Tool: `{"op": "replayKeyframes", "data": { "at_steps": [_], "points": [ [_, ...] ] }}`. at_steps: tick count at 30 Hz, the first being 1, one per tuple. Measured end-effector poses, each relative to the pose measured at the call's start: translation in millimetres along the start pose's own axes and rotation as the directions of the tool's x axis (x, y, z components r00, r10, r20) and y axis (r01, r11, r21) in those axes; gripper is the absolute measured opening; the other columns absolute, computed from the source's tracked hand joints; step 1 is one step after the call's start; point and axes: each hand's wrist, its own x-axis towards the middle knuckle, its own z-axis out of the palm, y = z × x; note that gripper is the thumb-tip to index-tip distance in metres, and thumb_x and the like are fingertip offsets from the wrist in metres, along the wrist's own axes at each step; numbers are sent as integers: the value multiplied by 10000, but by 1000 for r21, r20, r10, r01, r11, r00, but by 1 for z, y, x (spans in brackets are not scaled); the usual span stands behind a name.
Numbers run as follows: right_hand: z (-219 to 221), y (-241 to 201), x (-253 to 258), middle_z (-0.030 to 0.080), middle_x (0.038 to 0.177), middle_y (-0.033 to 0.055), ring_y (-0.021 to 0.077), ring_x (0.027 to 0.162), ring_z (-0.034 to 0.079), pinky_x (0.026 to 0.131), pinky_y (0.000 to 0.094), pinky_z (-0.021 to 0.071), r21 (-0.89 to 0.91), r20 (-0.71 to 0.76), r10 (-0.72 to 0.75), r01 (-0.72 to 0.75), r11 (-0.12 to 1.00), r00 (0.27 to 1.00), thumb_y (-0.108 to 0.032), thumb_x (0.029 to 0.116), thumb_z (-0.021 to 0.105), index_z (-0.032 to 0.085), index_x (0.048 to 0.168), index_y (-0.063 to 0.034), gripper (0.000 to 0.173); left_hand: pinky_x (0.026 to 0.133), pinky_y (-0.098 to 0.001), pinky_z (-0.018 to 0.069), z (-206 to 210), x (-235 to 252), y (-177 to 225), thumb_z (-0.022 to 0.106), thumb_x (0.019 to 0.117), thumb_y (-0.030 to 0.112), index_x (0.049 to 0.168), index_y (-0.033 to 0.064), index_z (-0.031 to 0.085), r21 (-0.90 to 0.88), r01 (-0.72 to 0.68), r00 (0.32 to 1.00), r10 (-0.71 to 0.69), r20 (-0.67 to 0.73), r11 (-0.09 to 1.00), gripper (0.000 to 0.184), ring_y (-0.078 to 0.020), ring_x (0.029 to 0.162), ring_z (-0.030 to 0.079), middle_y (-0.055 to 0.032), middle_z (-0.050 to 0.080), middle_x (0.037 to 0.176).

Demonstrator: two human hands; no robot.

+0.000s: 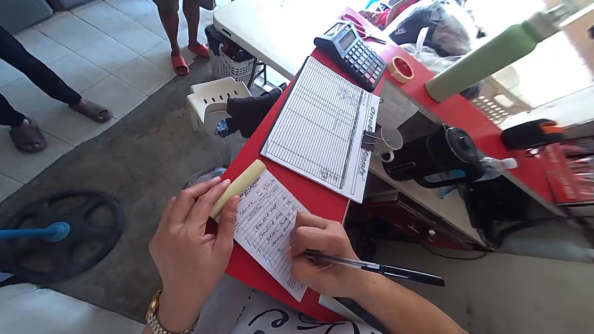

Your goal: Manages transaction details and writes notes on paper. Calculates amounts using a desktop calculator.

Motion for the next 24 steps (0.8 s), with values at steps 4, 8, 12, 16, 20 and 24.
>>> {"op": "replayKeyframes", "data": {
  "at_steps": [4,8,12,16,20,24],
  "points": [
    [0,0,-1,505,729,54,66,708,508,596,156,396,1,-19,3,-3,1000,1000,34,805,628,574,735,-2,96,823,-408,516,0,0,-1,592,1018,419,1184,144,767,3,2,1000,-2,3,1000,366,-221,1057,661,-89,705,1238],
    [-1,0,0,522,746,53,58,720,518,601,149,408,18,-17,21,-21,1000,1000,36,805,631,598,762,6,62,835,-396,517,0,0,-1,593,1016,417,1181,142,768,0,2,1000,-2,4,1000,365,-219,1074,659,-88,704,1243],
    [0,0,0,523,741,48,52,705,516,588,145,407,11,-39,32,-31,999,999,37,804,625,596,757,3,65,833,-396,517,0,1,-1,589,1018,412,1174,132,768,-3,-5,1000,5,4,1000,368,-221,1069,660,-100,706,1232],
    [1,-1,1,500,728,45,54,698,494,579,148,382,-18,-46,21,-22,1000,999,24,804,618,571,725,-6,97,843,-397,523,0,1,-2,590,1018,419,1168,119,767,-5,-12,1000,12,3,1000,379,-221,1077,663,-101,707,1229],
    [2,-1,-1,500,723,50,62,698,500,580,155,387,-30,-65,7,-9,1000,998,28,800,615,561,716,-5,105,840,-391,525,1,2,-2,596,1015,423,1157,122,772,-4,-12,1000,12,-4,1000,377,-216,1067,666,-101,708,1222],
    [1,-1,-1,514,726,45,53,704,513,588,147,400,-10,-78,24,-25,1000,997,35,805,621,578,731,-3,94,833,-384,527,1,2,-2,597,1013,423,1152,119,774,-3,-16,1000,16,-5,1000,378,-219,1062,668,-103,712,1213]
  ]
}}
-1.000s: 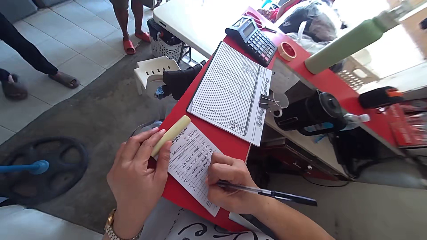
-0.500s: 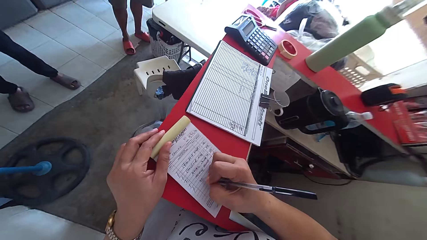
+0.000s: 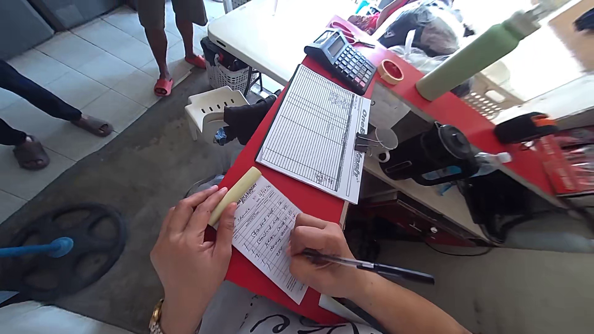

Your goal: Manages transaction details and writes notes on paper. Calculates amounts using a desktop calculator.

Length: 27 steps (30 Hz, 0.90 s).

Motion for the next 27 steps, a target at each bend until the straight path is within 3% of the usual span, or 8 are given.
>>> {"op": "replayKeyframes", "data": {
  "at_steps": [22,25,27],
  "points": [
    [6,-1,-5,490,736,31,39,694,485,574,130,381,-97,-139,-8,-5,995,990,28,801,616,560,709,-21,118,849,-370,513,-1,2,2,590,1019,422,1154,114,773,-8,-16,1000,16,0,1000,383,-210,1057,661,-112,717,1197],
    [0,-2,-3,506,730,34,46,690,500,569,148,390,-8,-112,47,-48,999,993,32,820,611,559,709,-17,132,858,-381,511,0,2,2,591,1019,423,1155,108,772,-5,-24,1000,24,0,1000,387,-223,1068,660,-118,717,1198],
    [-10,2,0,526,763,34,39,680,539,553,142,449,82,-87,81,-74,994,993,30,853,612,568,751,-19,121,857,-373,510,-1,2,2,588,1020,421,1157,107,771,-6,-30,1000,30,-4,1000,388,-217,1068,658,-115,716,1198]
  ]
}}
